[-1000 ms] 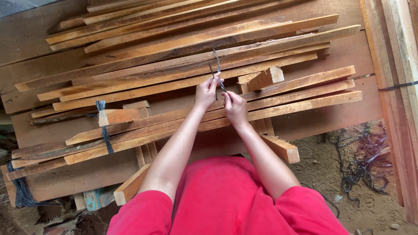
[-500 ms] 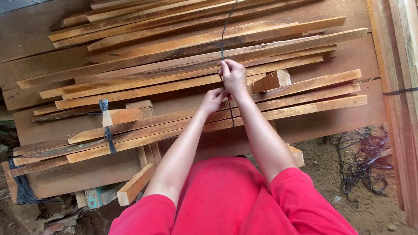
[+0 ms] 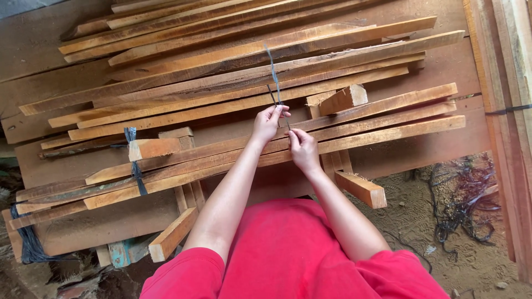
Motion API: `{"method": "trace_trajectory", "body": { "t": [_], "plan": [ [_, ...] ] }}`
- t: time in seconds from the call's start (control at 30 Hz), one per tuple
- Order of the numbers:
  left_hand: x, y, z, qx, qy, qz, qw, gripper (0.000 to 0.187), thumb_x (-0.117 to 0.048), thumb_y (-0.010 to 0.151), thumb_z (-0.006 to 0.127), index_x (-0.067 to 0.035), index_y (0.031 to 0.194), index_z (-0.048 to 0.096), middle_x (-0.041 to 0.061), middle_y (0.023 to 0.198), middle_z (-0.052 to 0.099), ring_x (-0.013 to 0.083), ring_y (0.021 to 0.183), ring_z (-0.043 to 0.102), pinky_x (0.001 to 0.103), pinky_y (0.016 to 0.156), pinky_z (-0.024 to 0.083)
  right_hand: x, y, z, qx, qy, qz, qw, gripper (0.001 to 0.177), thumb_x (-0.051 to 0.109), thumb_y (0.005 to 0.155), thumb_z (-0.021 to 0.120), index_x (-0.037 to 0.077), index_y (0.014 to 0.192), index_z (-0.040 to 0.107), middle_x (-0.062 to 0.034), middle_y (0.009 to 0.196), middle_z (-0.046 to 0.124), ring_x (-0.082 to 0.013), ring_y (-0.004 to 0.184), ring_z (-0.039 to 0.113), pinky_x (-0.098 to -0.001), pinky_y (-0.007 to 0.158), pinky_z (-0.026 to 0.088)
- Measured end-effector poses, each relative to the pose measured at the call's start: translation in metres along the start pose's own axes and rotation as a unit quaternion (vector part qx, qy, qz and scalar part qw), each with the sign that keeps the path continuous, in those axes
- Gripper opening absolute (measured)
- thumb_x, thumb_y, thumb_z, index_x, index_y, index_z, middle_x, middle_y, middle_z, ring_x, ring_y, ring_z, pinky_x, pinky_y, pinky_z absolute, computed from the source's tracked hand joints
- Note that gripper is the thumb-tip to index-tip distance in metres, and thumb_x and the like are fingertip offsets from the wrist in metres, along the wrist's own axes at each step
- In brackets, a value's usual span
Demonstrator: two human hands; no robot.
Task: Bundling several thin wood strips together using plastic ties on a workbench.
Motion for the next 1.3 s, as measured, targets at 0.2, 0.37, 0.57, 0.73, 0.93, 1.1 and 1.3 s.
{"method": "trace_trajectory", "body": {
  "t": [0.2,0.37,0.57,0.73,0.93,1.1,1.3],
  "plan": [
    [0.026,0.004,-0.002,0.032,0.125,-0.037,0.991,0.027,-0.033,0.106,0.057,-0.024,0.100,0.082,0.003,0.088,0.079,0.0222,0.098,0.074,0.037,0.091,0.054,0.031,-0.003,-0.016,-0.026,0.053,-0.001,0.998,0.021,0.009,0.102,0.060,0.011,0.096,0.079,0.0021,0.059,0.058,-0.0070,0.058,0.052,-0.0227,0.057,0.046],
    [0.007,0.000,-0.012,0.018,0.121,-0.047,0.991,0.028,-0.035,0.105,0.058,-0.024,0.096,0.082,0.001,0.087,0.078,0.0177,0.097,0.073,0.035,0.092,0.053,0.019,0.035,-0.007,-0.039,0.024,-0.025,0.999,0.019,0.010,0.101,0.062,0.011,0.096,0.080,-0.0012,0.059,0.060,-0.0106,0.059,0.055,-0.0272,0.058,0.048],
    [0.005,0.002,-0.023,-0.032,0.065,-0.023,0.997,0.027,-0.032,0.107,0.058,-0.021,0.104,0.082,0.002,0.096,0.080,0.0145,0.104,0.071,0.035,0.097,0.052,-0.007,0.064,0.026,-0.037,-0.063,-0.029,0.997,0.016,0.011,0.096,0.065,0.011,0.095,0.081,-0.0123,0.080,0.076,-0.0293,0.083,0.073,-0.0416,0.074,0.057],
    [0.009,0.006,-0.027,-0.069,0.093,-0.022,0.993,0.026,-0.034,0.106,0.060,-0.021,0.104,0.082,0.002,0.099,0.080,0.0191,0.108,0.071,0.038,0.096,0.052,-0.015,0.064,0.032,0.003,-0.128,-0.027,0.991,0.015,0.017,0.096,0.068,0.015,0.099,0.082,-0.0109,0.088,0.078,-0.0337,0.092,0.074,-0.0442,0.079,0.058],
    [-0.024,0.010,-0.027,-0.069,0.082,-0.002,0.994,0.028,-0.034,0.107,0.059,-0.019,0.102,0.083,0.005,0.094,0.080,0.0207,0.100,0.074,0.037,0.091,0.055,-0.011,0.066,0.032,0.038,-0.146,-0.012,0.989,0.018,0.022,0.097,0.068,0.015,0.106,0.081,-0.0134,0.094,0.077,-0.0381,0.098,0.072,-0.0485,0.082,0.058],
    [-0.045,0.011,-0.026,-0.055,0.069,0.009,0.996,0.033,-0.031,0.110,0.053,-0.018,0.101,0.082,0.005,0.094,0.079,0.0173,0.095,0.073,0.036,0.089,0.054,-0.012,0.069,0.036,0.051,-0.209,-0.012,0.976,0.016,0.026,0.095,0.070,0.019,0.103,0.082,-0.0111,0.088,0.077,-0.0347,0.093,0.074,-0.0469,0.079,0.060],
    [-0.079,0.028,-0.072,-0.150,-0.072,-0.036,0.985,0.038,-0.040,0.111,0.041,-0.020,0.109,0.073,-0.002,0.104,0.079,0.0097,0.093,0.069,0.026,0.082,0.048,-0.016,0.070,0.033,0.050,-0.189,0.001,0.981,0.017,0.025,0.094,0.070,0.016,0.102,0.081,-0.0127,0.082,0.076,-0.0355,0.090,0.074,-0.0474,0.077,0.059]
  ]
}}
Point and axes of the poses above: each hand's wrist, its own y-axis towards the middle knuckle, its own z-axis out of the palm, x = y × z, the point moved 6 cm from there along y, towards the middle knuckle
